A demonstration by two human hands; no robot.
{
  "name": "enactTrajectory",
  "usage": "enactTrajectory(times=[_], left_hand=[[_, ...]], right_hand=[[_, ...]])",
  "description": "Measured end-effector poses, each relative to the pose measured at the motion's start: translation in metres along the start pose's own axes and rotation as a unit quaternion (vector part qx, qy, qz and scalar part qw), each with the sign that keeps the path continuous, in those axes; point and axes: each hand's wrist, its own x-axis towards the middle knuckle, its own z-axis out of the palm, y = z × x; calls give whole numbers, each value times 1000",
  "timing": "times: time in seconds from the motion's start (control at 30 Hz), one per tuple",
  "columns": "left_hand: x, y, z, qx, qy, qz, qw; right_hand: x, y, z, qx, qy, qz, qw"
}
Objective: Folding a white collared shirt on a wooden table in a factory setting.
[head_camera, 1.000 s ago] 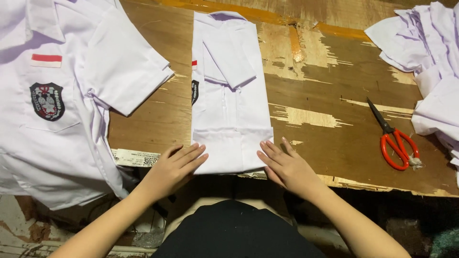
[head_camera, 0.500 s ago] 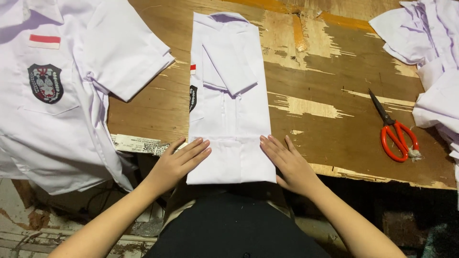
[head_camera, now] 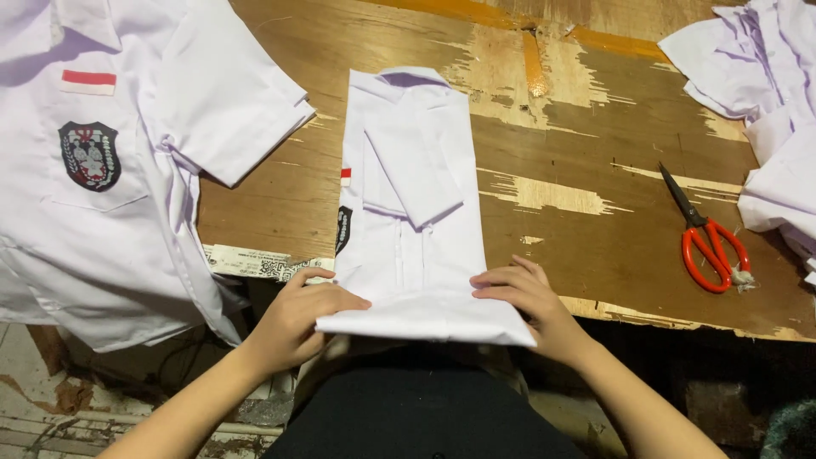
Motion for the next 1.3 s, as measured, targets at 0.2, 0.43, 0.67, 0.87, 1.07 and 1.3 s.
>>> enactTrajectory(times=[0.2, 0.43, 0.67, 0.87, 1.07, 1.3], left_hand=[[65, -39, -29, -39, 146, -77, 986], [219, -97, -63, -48, 197, -260, 944], [240, -283, -24, 34, 113, -402, 908], [264, -210, -62, 196, -18, -418, 887], [330, -233, -16, 247, -117, -283, 919], [338, -241, 11, 191, -148, -267, 933]], right_hand=[[12, 84, 0, 119, 118, 79, 983], [166, 90, -19, 183, 215, 205, 937], [207, 166, 7, 220, 210, 296, 906], [202, 237, 18, 240, 185, 358, 883], [210, 223, 10, 262, 176, 376, 871], [208, 223, 9, 300, 171, 376, 860]])
